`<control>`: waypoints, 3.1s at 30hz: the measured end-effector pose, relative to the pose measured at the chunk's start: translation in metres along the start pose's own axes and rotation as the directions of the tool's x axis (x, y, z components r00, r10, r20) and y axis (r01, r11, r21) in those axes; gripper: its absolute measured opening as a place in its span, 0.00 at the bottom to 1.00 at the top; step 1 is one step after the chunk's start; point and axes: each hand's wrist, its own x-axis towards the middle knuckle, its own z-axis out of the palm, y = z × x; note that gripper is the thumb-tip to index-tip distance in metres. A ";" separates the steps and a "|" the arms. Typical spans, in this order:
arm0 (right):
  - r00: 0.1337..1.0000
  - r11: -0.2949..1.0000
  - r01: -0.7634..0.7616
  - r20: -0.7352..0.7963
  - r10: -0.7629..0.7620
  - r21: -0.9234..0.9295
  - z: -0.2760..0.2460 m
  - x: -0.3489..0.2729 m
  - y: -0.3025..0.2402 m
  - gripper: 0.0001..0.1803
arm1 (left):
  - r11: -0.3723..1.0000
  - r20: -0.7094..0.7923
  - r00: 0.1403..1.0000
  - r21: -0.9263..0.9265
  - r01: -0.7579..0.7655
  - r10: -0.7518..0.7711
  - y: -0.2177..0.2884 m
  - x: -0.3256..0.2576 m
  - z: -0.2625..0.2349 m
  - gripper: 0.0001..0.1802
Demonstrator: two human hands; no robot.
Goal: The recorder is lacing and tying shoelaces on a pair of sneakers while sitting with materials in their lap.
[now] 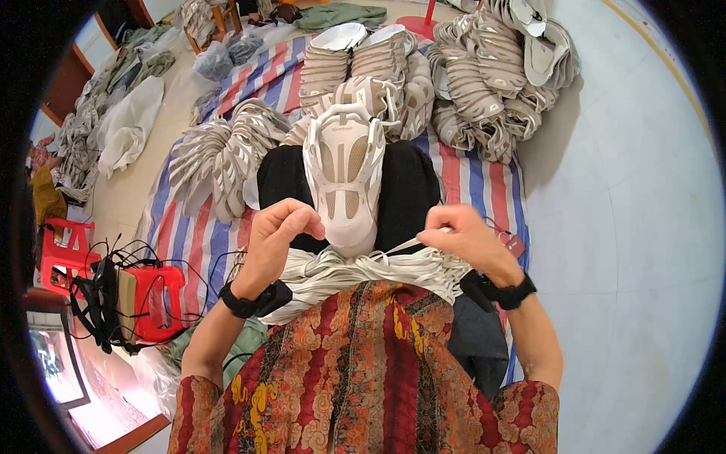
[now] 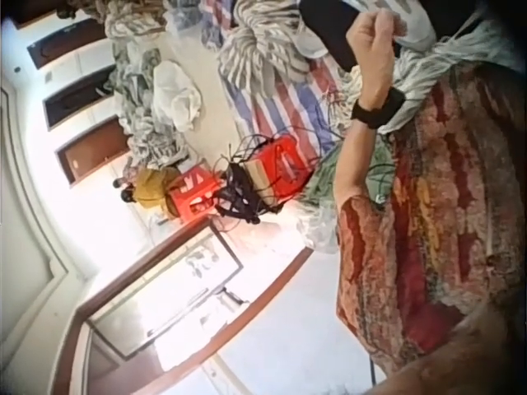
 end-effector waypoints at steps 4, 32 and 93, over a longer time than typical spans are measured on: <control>0.979 0.963 0.073 -0.204 -0.020 0.258 -0.027 -0.021 -0.003 0.08 | 0.999 -0.009 0.999 -0.028 0.034 -0.034 -0.011 -0.002 -0.006 0.13; 0.881 0.914 0.406 -0.274 -0.386 0.017 -0.067 0.027 -0.020 0.15 | 0.987 0.265 0.950 -0.033 -0.159 0.162 0.029 0.103 0.126 0.11; 0.905 0.846 0.325 -0.400 -0.147 0.424 0.008 0.135 0.011 0.08 | 0.802 -0.164 0.977 0.598 -0.011 0.135 -0.039 0.161 -0.059 0.20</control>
